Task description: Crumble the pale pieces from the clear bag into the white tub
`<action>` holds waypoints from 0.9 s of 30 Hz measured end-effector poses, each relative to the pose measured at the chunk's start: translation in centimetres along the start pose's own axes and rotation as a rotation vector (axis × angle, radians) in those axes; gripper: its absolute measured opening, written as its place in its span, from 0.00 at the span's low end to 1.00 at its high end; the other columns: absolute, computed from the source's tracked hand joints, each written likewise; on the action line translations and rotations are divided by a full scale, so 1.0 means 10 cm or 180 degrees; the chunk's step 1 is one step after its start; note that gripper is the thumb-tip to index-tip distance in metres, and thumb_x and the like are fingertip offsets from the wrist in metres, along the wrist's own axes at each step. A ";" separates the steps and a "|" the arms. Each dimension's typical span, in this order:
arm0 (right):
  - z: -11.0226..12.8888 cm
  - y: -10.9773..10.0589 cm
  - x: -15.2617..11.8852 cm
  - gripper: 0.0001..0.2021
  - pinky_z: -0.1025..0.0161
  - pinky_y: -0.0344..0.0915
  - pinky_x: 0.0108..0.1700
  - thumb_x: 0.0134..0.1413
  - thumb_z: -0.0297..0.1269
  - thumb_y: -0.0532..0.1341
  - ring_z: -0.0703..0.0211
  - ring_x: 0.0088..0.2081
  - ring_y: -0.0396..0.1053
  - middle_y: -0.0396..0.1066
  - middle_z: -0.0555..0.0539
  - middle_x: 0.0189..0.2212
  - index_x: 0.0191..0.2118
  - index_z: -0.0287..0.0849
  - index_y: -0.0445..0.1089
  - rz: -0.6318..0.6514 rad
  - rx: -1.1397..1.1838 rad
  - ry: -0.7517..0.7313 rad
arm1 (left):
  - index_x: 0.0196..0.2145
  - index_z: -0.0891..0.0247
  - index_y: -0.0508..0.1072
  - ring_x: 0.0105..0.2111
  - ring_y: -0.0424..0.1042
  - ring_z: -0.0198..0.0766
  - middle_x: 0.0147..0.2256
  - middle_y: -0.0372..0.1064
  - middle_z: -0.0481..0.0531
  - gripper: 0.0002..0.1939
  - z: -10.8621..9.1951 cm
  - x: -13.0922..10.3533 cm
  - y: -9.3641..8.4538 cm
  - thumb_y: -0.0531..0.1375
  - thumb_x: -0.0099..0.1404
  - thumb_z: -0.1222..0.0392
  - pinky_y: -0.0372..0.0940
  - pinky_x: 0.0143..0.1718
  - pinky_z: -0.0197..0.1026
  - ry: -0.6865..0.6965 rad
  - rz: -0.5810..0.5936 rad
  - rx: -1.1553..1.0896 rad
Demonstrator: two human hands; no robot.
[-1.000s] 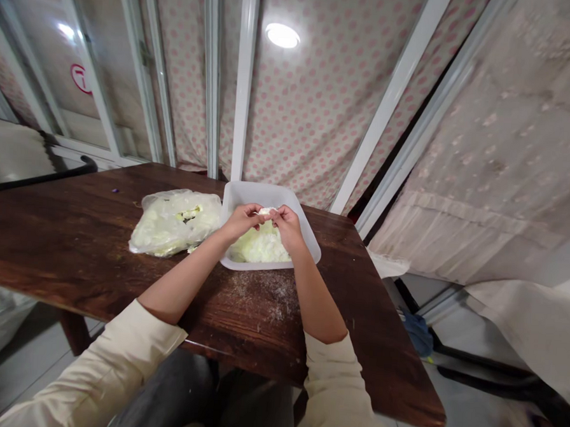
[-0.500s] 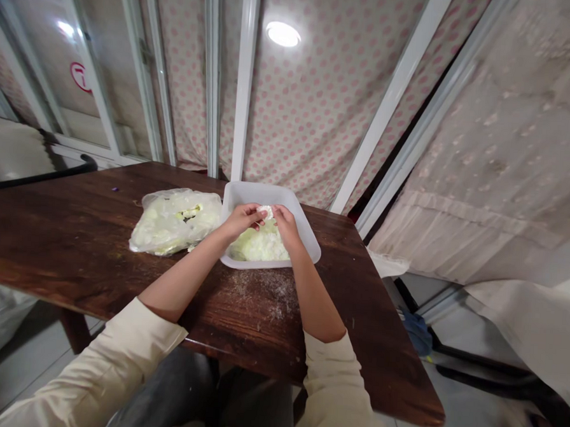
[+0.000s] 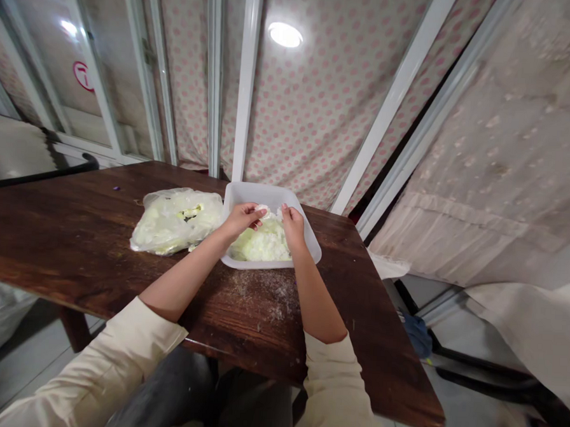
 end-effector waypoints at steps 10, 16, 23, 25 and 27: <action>0.03 0.29 -0.07 0.17 0.65 0.59 0.31 0.41 0.51 0.62 0.63 0.29 0.64 0.68 0.49 0.26 0.29 0.41 0.69 0.0860 0.0246 0.0012 | 0.27 0.67 0.70 0.21 0.65 0.29 0.24 0.64 0.47 0.10 0.00 -0.02 0.08 0.61 0.55 0.55 0.59 0.20 0.32 0.0071 0.0259 0.0251; 0.02 0.21 -0.04 0.16 0.66 0.56 0.29 0.41 0.50 0.63 0.66 0.24 0.58 0.61 0.53 0.20 0.23 0.42 0.64 0.0630 0.0250 -0.0060 | 0.22 0.66 0.66 0.22 0.64 0.29 0.21 0.61 0.47 0.11 0.05 0.02 -0.11 0.62 0.53 0.56 0.58 0.21 0.32 -0.0009 -0.0260 0.0437; 0.02 0.18 -0.03 0.21 0.66 0.53 0.27 0.45 0.56 0.59 0.67 0.22 0.53 0.52 0.55 0.18 0.21 0.43 0.55 0.0530 0.0226 -0.0082 | 0.24 0.65 0.67 0.25 0.63 0.31 0.23 0.63 0.46 0.07 0.09 0.03 -0.23 0.63 0.47 0.64 0.57 0.27 0.34 -0.0024 -0.0540 0.0564; 0.04 0.20 -0.04 0.21 0.66 0.53 0.27 0.46 0.57 0.57 0.66 0.22 0.53 0.53 0.55 0.18 0.22 0.44 0.56 0.0586 0.0120 -0.0138 | 0.27 0.65 0.70 0.29 0.64 0.32 0.28 0.67 0.48 0.08 0.06 0.02 -0.13 0.62 0.45 0.68 0.58 0.31 0.34 -0.0015 -0.0329 0.0516; 0.08 0.23 -0.06 0.21 0.66 0.52 0.26 0.47 0.58 0.57 0.66 0.22 0.52 0.53 0.55 0.18 0.21 0.44 0.55 0.0634 0.0030 -0.0194 | 0.27 0.65 0.71 0.31 0.64 0.33 0.29 0.68 0.48 0.06 0.02 0.00 -0.01 0.61 0.47 0.67 0.57 0.33 0.35 -0.0007 -0.0021 0.0414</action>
Point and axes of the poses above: each hand's wrist, its own x-axis towards the middle knuckle, its own y-axis out of the palm, z = x × y, the point moved 10 cm from there along x, towards the middle knuckle
